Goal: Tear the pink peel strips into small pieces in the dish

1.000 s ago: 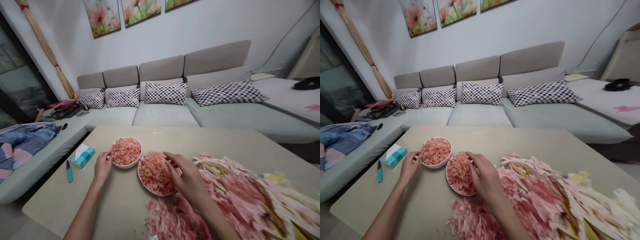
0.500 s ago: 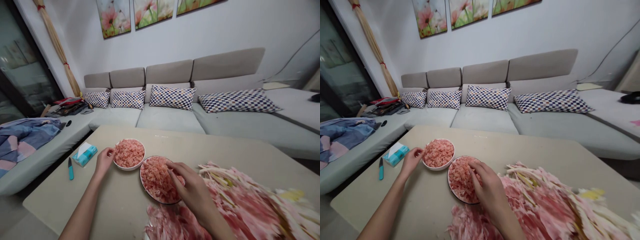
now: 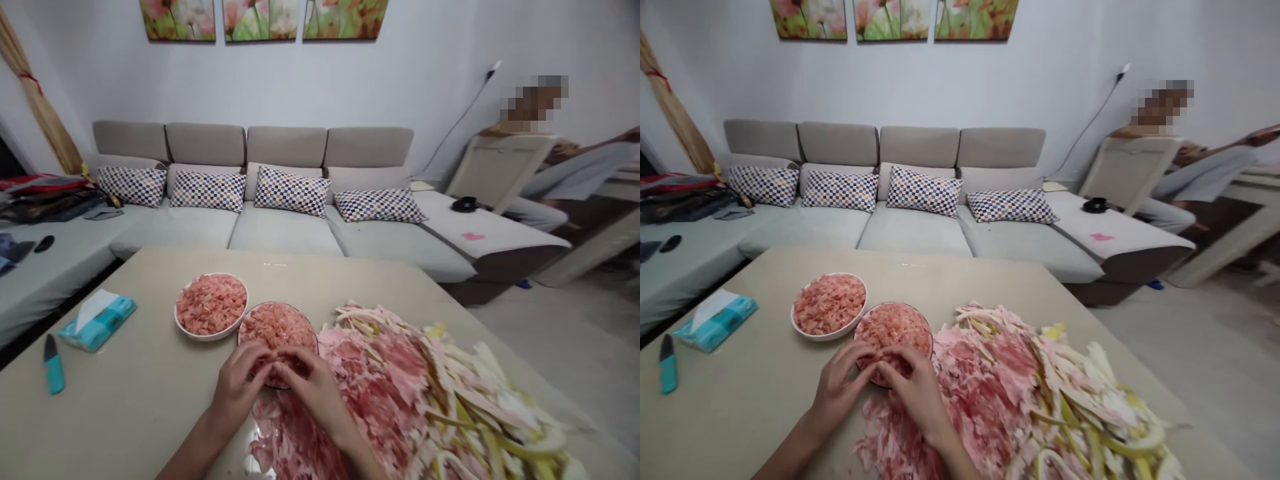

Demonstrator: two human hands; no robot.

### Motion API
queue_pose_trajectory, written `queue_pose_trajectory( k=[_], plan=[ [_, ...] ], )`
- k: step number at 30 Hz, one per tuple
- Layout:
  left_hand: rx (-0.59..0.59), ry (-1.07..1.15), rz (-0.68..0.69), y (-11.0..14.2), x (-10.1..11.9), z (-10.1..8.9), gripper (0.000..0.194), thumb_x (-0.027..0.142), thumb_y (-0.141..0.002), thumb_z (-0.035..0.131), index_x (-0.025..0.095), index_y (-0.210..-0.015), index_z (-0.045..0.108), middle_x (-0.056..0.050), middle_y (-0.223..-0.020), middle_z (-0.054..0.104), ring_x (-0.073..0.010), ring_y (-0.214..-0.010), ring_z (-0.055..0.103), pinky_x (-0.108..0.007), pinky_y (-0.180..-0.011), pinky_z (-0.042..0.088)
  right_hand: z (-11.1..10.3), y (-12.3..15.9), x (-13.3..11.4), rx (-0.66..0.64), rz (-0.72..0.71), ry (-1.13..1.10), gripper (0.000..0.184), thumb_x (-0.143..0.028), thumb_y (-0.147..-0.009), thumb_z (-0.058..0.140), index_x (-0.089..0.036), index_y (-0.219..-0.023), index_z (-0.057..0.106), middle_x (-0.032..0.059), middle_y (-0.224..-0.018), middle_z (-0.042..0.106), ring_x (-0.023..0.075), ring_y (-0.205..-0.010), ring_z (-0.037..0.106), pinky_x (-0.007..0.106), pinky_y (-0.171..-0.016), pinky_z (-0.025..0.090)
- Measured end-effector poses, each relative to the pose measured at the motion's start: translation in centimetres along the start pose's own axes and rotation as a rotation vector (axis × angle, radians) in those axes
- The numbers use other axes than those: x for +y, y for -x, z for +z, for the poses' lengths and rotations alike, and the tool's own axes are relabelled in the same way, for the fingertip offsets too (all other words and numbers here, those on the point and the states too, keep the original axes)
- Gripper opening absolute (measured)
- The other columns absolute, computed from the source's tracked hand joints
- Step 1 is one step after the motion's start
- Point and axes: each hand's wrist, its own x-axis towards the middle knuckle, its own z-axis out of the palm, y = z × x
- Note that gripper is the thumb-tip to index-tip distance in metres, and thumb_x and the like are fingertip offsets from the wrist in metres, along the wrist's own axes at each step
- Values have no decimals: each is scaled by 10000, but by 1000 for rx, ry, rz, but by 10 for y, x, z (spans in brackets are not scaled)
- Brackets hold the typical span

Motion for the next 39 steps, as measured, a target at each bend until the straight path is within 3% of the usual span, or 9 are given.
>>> queue_pose_trajectory(
  k=[4, 10, 14, 25, 31, 39],
  plan=[
    [-116, 174, -98, 5, -6, 9, 148, 199, -818, 640, 230, -959, 672, -57, -994, 659, -197, -947, 629, -302, -828, 538, 2, 9, 11, 40, 97, -116, 213, -370, -827, 652, -176, -879, 721, 71, -894, 735, 209, -830, 679, 292, -759, 524],
    [-127, 497, -531, 5, -6, 10, 210, 271, -715, 734, 171, -893, 687, -50, -857, 696, -185, -771, 679, -280, -706, 571, 4, 12, 12, 45, 59, -50, 204, -375, -835, 646, -192, -856, 734, 60, -877, 731, 201, -822, 669, 277, -747, 509],
    [-135, 556, -588, 6, -6, 10, 217, 292, -689, 761, 155, -847, 702, -49, -787, 716, -182, -733, 678, -278, -696, 565, 3, 14, 8, 35, 52, -31, 214, -373, -853, 620, -188, -846, 726, 61, -854, 728, 201, -804, 666, 278, -732, 504],
    [-105, 519, -551, 4, -6, 11, 180, 290, -702, 744, 164, -826, 714, -59, -836, 731, -195, -765, 697, -289, -737, 577, 5, 13, 10, 31, 124, -88, 237, -400, -804, 664, -170, -846, 702, 53, -811, 714, 184, -732, 649, 262, -660, 497],
    [-61, 410, -501, 5, -9, 8, 138, 287, -748, 691, 168, -816, 703, -53, -821, 721, -194, -766, 688, -278, -716, 568, -1, 12, 17, 98, 148, -160, 286, -445, -833, 631, -176, -895, 705, 66, -910, 721, 205, -854, 649, 297, -778, 504],
    [-197, -150, -80, 5, -14, 2, 156, 215, -882, 556, 226, -907, 709, -72, -951, 664, -208, -911, 619, -325, -832, 503, -7, 11, 17, 137, 160, -157, 301, -466, -833, 624, -183, -902, 697, 70, -923, 718, 216, -858, 645, 316, -789, 508]
  ],
)
